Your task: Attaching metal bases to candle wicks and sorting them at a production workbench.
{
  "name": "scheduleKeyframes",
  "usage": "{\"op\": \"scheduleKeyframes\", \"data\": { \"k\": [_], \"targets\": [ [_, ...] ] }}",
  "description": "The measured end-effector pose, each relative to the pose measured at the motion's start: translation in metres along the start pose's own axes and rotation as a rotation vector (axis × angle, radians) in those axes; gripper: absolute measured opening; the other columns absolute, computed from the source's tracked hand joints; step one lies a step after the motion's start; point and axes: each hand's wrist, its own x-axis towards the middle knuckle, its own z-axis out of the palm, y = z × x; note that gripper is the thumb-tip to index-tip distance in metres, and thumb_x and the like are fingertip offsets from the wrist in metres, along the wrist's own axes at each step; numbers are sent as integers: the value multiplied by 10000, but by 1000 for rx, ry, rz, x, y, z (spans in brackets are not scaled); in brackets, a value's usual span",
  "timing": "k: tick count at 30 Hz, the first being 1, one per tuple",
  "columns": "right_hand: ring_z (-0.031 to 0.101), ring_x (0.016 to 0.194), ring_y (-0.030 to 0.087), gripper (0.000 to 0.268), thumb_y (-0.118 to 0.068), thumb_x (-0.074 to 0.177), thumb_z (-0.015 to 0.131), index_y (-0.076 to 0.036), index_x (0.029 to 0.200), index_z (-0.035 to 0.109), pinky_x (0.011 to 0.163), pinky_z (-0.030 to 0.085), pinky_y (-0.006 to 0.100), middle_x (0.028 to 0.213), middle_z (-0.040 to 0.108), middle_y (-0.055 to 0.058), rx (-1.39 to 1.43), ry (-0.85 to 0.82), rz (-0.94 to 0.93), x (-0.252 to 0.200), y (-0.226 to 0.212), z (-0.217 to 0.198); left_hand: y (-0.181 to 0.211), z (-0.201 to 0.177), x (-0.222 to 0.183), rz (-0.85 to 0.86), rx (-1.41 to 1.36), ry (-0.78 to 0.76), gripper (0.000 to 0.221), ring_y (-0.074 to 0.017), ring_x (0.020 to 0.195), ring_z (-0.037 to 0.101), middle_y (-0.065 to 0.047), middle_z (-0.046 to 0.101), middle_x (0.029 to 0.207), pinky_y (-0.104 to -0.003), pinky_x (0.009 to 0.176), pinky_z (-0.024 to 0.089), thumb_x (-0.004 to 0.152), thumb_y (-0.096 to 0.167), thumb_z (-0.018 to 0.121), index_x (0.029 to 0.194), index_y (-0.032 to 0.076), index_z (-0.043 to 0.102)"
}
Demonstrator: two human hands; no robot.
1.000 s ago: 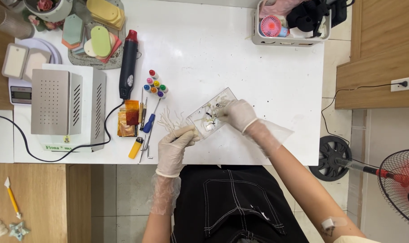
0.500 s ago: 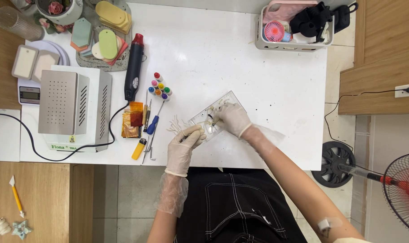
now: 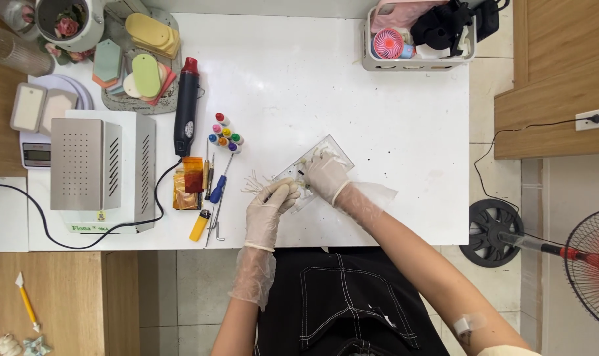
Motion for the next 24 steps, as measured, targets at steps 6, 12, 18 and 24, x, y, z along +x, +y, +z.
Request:
{"op": "scheduleKeyframes", "data": {
  "k": [6, 12, 18, 24],
  "targets": [
    [661, 808, 219, 199, -240, 917, 642, -63, 985, 704, 710, 546, 374, 849, 683, 87, 10, -55, -26, 2, 15, -14, -5, -4, 1, -34, -36, 38, 297, -181, 901, 751, -150, 774, 1060, -260, 821, 606, 932, 124, 696, 1182, -37, 699],
    [654, 842, 187, 223, -357, 763, 796, -185, 905, 788, 827, 539, 382, 888, 707, -4, 527, 112, 80, -29, 33, -36, -7, -3, 8, -66, -70, 28, 301, -177, 904, 746, -137, 766, 1039, -264, 832, 600, 952, 156, 688, 1184, -36, 700],
    [655, 846, 180, 193, -312, 779, 836, -220, 945, 796, 801, 533, 362, 911, 725, -34, 675, 539, 100, -63, 26, -71, -1, 35, 1, -76, 132, -68, 315, -164, 904, 744, -80, 761, 1037, -264, 833, 610, 894, 154, 736, 1158, -16, 706],
    [656, 822, 206, 250, -311, 786, 843, -207, 1010, 803, 747, 522, 372, 935, 726, -19, 612, 543, 98, -76, 21, -86, -16, 42, 3, 66, 74, -3, 305, -178, 875, 741, -111, 757, 995, -281, 830, 616, 857, 73, 798, 1105, -72, 694]
  ]
}}
